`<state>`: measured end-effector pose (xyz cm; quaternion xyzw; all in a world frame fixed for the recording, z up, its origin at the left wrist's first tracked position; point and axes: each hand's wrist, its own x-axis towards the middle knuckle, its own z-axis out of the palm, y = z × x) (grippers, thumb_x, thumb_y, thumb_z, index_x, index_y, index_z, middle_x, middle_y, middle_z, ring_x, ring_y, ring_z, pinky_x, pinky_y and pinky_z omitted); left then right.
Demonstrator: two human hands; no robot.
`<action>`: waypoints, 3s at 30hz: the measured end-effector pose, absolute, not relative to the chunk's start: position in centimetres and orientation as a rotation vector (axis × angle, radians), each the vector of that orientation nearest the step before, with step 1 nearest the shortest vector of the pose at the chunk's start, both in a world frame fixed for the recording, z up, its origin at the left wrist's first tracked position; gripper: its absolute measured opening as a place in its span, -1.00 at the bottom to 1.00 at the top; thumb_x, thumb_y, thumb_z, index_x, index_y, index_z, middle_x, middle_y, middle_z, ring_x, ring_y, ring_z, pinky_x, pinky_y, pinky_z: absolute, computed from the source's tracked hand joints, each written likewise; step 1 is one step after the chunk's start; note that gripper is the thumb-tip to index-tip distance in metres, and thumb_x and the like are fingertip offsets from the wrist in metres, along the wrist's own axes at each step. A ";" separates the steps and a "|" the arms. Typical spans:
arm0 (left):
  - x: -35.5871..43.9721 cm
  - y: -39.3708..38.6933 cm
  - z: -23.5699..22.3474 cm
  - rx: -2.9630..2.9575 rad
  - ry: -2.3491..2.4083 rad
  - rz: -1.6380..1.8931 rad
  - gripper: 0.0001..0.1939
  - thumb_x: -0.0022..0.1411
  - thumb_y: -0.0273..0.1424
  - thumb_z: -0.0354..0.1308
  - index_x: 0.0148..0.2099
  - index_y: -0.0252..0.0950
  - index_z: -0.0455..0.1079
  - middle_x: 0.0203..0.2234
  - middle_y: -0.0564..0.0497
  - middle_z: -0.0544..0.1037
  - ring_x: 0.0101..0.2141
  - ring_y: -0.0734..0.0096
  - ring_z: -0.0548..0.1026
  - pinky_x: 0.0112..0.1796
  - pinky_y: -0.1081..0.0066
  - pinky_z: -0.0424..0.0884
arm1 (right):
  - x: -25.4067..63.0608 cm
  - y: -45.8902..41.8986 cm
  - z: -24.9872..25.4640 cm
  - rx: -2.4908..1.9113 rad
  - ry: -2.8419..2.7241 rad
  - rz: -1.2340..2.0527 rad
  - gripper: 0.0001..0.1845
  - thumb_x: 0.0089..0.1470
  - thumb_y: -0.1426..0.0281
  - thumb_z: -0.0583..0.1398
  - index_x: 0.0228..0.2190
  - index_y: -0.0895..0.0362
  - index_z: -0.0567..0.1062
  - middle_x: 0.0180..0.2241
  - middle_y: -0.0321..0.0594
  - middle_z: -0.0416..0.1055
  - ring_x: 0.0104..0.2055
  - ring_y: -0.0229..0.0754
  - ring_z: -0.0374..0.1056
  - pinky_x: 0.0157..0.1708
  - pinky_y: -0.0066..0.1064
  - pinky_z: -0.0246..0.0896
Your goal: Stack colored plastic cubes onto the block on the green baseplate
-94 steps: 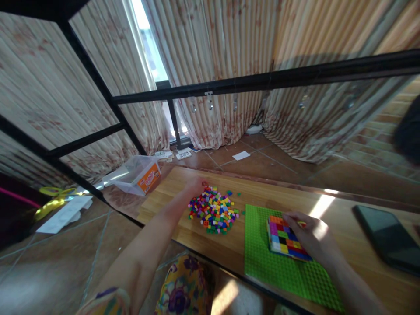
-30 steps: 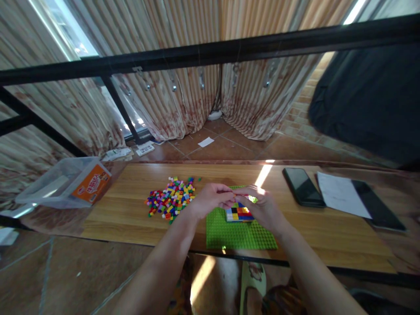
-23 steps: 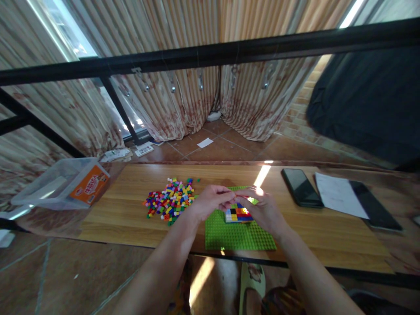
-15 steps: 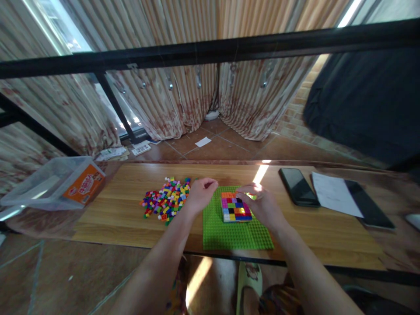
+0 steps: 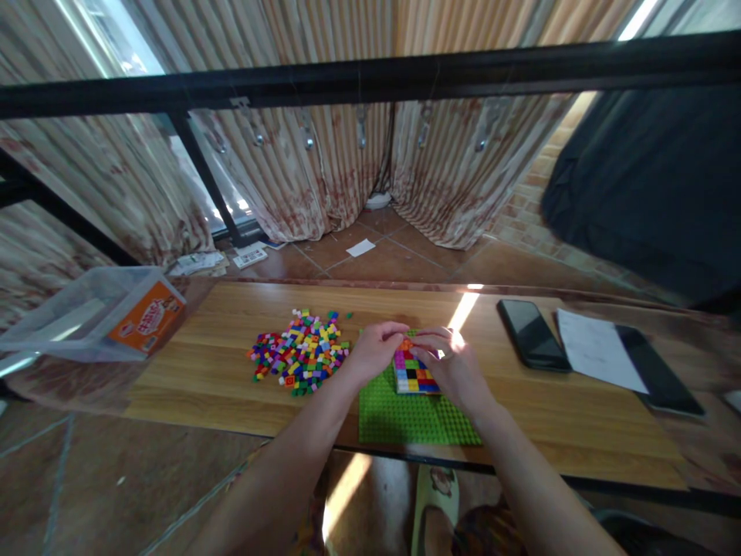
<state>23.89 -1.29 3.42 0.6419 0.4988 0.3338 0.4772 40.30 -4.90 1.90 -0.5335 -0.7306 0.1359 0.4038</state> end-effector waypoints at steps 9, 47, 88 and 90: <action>24.2 -1.3 2.9 1.513 1.150 0.856 -0.74 0.12 -0.43 0.17 -0.12 -0.37 0.52 -0.20 -0.12 0.61 -0.19 0.31 0.54 -0.09 0.32 0.45 | 40.2 -4.6 1.8 -1.361 -1.770 0.474 -0.85 0.09 0.30 0.20 -0.38 0.07 0.56 -0.33 -0.20 0.49 -0.33 -0.18 0.42 -0.28 -0.28 0.38; 25.3 -1.9 0.9 1.218 1.146 1.085 -0.76 0.11 -0.49 0.14 -0.16 -0.35 0.53 -0.23 -0.11 0.61 -0.20 0.31 0.52 -0.07 0.29 0.42 | 39.5 -3.5 1.1 -1.494 -1.400 0.959 -0.59 -0.04 0.08 0.23 -0.34 0.16 0.62 -0.36 -0.12 0.57 -0.34 -0.10 0.45 -0.32 -0.32 0.33; 13.2 0.2 5.6 0.799 1.287 1.710 -0.84 0.07 -0.37 0.19 -0.28 -0.33 0.48 -0.48 0.03 0.56 -0.35 0.46 0.52 -0.24 0.45 0.40 | 30.1 -8.3 3.4 -1.104 -2.121 0.422 -0.78 0.18 0.35 0.11 -0.25 0.03 0.57 -0.20 -0.18 0.51 -0.14 -0.10 0.37 -0.10 -0.25 0.28; 12.1 0.0 6.0 0.766 1.291 1.744 -0.85 0.05 -0.36 0.20 -0.32 -0.33 0.47 -0.50 0.05 0.54 -0.38 0.48 0.51 -0.27 0.47 0.38 | 28.8 -8.8 2.6 -1.090 -2.189 0.460 -0.79 0.17 0.37 0.13 -0.24 0.04 0.57 -0.20 -0.17 0.50 -0.12 -0.10 0.36 -0.09 -0.26 0.28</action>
